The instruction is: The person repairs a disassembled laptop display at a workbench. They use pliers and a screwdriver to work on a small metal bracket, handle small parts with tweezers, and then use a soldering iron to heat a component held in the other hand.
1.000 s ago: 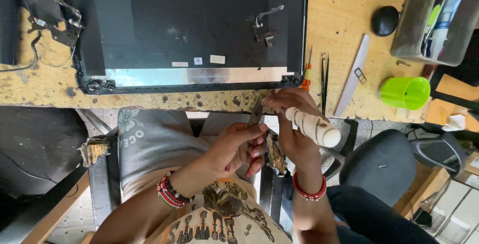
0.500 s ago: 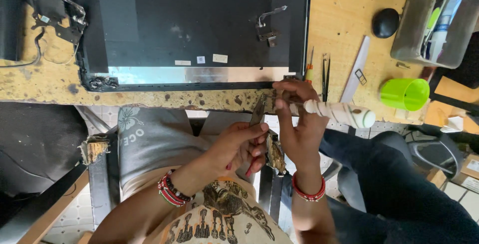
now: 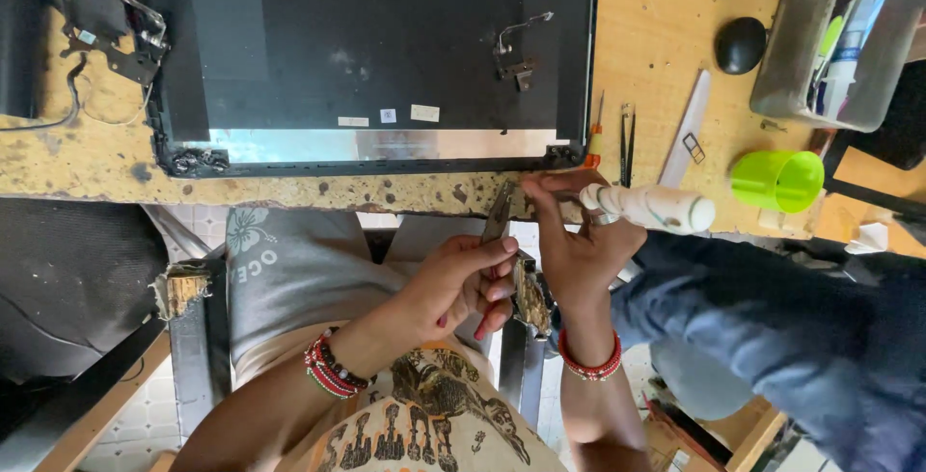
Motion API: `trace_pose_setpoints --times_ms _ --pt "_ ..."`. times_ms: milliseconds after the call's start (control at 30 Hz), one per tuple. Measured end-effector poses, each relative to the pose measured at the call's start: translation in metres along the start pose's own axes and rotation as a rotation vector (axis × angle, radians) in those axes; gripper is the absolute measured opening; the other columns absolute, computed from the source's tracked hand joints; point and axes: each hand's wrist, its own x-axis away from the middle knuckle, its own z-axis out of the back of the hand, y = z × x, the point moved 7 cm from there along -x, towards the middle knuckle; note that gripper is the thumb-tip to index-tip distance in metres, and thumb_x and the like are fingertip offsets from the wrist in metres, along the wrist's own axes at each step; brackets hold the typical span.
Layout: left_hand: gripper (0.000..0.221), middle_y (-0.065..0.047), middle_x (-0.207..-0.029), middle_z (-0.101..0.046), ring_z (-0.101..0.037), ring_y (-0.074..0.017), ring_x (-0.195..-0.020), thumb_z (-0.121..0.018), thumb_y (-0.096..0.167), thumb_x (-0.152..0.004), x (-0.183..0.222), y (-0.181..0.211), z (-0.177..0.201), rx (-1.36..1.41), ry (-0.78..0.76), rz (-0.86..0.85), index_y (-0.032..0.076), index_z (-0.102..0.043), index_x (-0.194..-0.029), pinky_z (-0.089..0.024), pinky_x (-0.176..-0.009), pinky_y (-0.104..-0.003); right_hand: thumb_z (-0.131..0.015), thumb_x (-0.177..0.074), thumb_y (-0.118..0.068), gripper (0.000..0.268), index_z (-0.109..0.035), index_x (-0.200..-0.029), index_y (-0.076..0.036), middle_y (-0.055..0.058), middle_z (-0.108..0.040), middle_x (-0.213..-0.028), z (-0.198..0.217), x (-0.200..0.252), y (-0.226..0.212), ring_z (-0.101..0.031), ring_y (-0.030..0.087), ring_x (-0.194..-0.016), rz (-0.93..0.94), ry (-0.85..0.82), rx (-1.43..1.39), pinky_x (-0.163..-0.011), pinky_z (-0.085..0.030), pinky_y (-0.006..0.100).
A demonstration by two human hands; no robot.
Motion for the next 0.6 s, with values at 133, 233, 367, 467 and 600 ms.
trace_pose_setpoints --times_ms 133,233,367,467,600 --pt "0.036 -0.009 -0.057 -0.047 -0.065 -0.0366 -0.045 -0.065 0.030 -0.105 0.011 0.007 -0.007 -0.071 0.024 -0.037 0.004 -0.056 -0.082 -0.050 -0.031 -0.047 -0.080 -0.085 0.011 0.025 -0.062 -0.098 0.021 0.029 -0.069 -0.078 0.016 0.011 0.004 -0.066 0.034 -0.051 0.159 0.119 0.004 -0.051 -0.059 0.039" --pt "0.034 -0.009 -0.054 -0.049 -0.066 -0.0328 -0.043 -0.065 0.020 -0.104 0.023 0.024 -0.023 -0.270 0.088 -0.112 0.002 -0.055 -0.078 -0.049 -0.029 -0.040 -0.059 -0.100 0.007 0.018 -0.051 -0.104 0.022 0.034 -0.066 -0.075 0.030 0.024 0.008 -0.057 0.030 -0.044 0.146 0.225 -0.084 -0.045 -0.053 0.036" --pt "0.030 -0.011 -0.052 -0.051 -0.065 -0.0310 -0.042 -0.064 0.014 -0.102 0.019 0.024 -0.027 -0.319 0.116 -0.110 0.001 -0.056 -0.076 -0.051 -0.030 -0.039 -0.053 -0.105 -0.001 0.012 -0.057 -0.106 0.010 0.021 -0.063 -0.064 0.034 0.049 0.017 -0.052 0.018 -0.044 -0.042 0.201 -0.175 -0.042 -0.043 0.025" --pt "0.033 -0.008 -0.055 -0.053 -0.061 -0.0269 -0.041 -0.064 0.022 -0.102 0.010 0.017 -0.025 -0.232 -0.007 -0.102 0.004 -0.055 -0.076 -0.048 -0.032 -0.037 -0.052 -0.105 -0.003 0.007 -0.057 -0.106 0.002 0.015 -0.061 -0.064 0.030 0.070 0.011 -0.047 0.015 -0.047 -0.175 0.167 -0.213 -0.046 -0.040 0.024" --pt "0.030 -0.006 -0.064 -0.053 -0.059 -0.0256 -0.049 -0.064 0.026 -0.103 -0.001 0.010 -0.026 -0.038 -0.152 -0.001 0.004 -0.055 -0.084 -0.047 -0.037 -0.035 -0.054 -0.105 -0.006 0.008 -0.055 -0.104 0.002 0.013 -0.062 -0.068 0.033 0.092 0.026 -0.047 0.014 -0.053 -0.415 0.206 -0.156 -0.054 -0.039 0.025"
